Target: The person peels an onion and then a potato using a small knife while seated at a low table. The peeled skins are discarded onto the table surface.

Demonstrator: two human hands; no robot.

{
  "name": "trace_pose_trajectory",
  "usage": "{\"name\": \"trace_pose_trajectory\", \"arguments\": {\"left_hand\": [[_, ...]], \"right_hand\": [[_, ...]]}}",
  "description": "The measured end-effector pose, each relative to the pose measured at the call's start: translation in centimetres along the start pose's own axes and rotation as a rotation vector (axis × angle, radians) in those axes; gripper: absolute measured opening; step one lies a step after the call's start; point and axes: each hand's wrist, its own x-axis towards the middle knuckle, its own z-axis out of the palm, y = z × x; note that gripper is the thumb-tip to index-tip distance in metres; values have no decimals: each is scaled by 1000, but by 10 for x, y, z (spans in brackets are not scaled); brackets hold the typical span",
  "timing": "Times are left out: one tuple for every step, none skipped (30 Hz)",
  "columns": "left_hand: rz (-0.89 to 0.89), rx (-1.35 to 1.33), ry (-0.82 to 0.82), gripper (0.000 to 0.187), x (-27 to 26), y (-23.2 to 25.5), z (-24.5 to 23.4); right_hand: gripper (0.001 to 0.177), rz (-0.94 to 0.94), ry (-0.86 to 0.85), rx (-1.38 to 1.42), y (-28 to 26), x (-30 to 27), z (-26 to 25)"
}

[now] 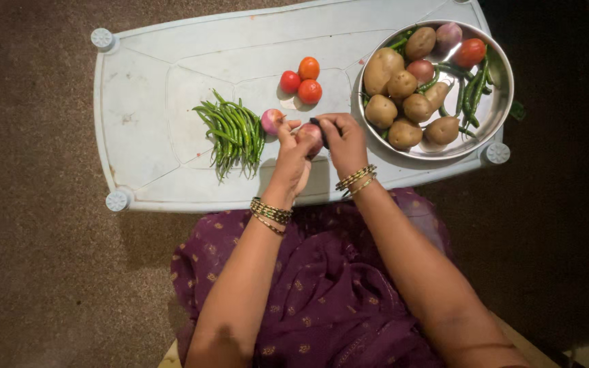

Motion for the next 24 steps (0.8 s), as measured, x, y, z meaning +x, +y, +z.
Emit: {"name": "trace_pose_trajectory", "arguments": {"left_hand": [[18, -83, -34, 50, 3, -2, -2], [36, -165, -69, 45, 5, -4, -3], [54, -247, -102, 41, 7, -6, -5], [47, -294, -81, 38, 8, -6, -6], [41, -341, -61, 36, 9, -6, -7], [35, -388, -41, 35, 10, -5, -8], [46, -382, -30, 34, 9, -4, -9], [58, -375, -20, 34, 9, -1, -10], [69, -369, -8, 34, 8, 1, -10], [66, -381, -8, 33, 8, 2, -9], [64, -393, -7, 33, 8, 4, -8], [62, -405, -7, 32, 8, 5, -7], [54, -404, -5, 32, 6, 6, -6], [46, -403, -4, 31, 5, 6, -6], [37, -402, -3, 30, 5, 6, -5], [24, -402, -9, 30, 5, 6, -5], [12, -402, -15, 30, 4, 6, -5], [-1, -402, -20, 31, 4, 6, -5], [18, -405, -65, 27, 3, 6, -6], [37, -408, -109, 25, 2, 6, -6], [57, -411, -153, 25, 1, 6, -6], [19, -399, -135, 27, -1, 7, -6], [-18, -387, -118, 29, -1, 9, -6], [-55, -374, -100, 32, -2, 11, -5]], "right_hand": [[11, -67, 11, -65, -4, -1, 0], [10, -134, 21, -130, -8, -2, 2], [10, -200, 31, -195, -12, -3, 4], [11, -199, 18, -198, -16, -6, 6], [13, -199, 4, -202, -21, -9, 10], [15, -199, -10, -205, -26, -12, 12], [16, -218, -28, -221, -31, -15, 15], [16, -237, -46, -236, -36, -18, 17], [17, -255, -64, -251, -40, -20, 18], [17, -249, -69, -256, -43, -21, 18], [17, -243, -73, -260, -45, -21, 18], [18, -238, -78, -264, -47, -22, 17], [18, -263, -67, -275, -47, -22, 17], [18, -288, -57, -285, -46, -21, 15], [18, -313, -47, -297, -44, -20, 13], [17, -306, -18, -289, -41, -18, 12], [17, -299, 9, -280, -37, -15, 12], [16, -292, 37, -272, -32, -13, 12], [15, -258, 39, -246, -26, -10, 10], [15, -223, 41, -221, -20, -7, 7], [14, -189, 44, -195, -14, -5, 5], [12, -66, 34, -105, -7, -4, 5], [11, 56, 26, -15, -2, -2, 4], [10, 178, 16, 75, 3, -1, 5]]}}
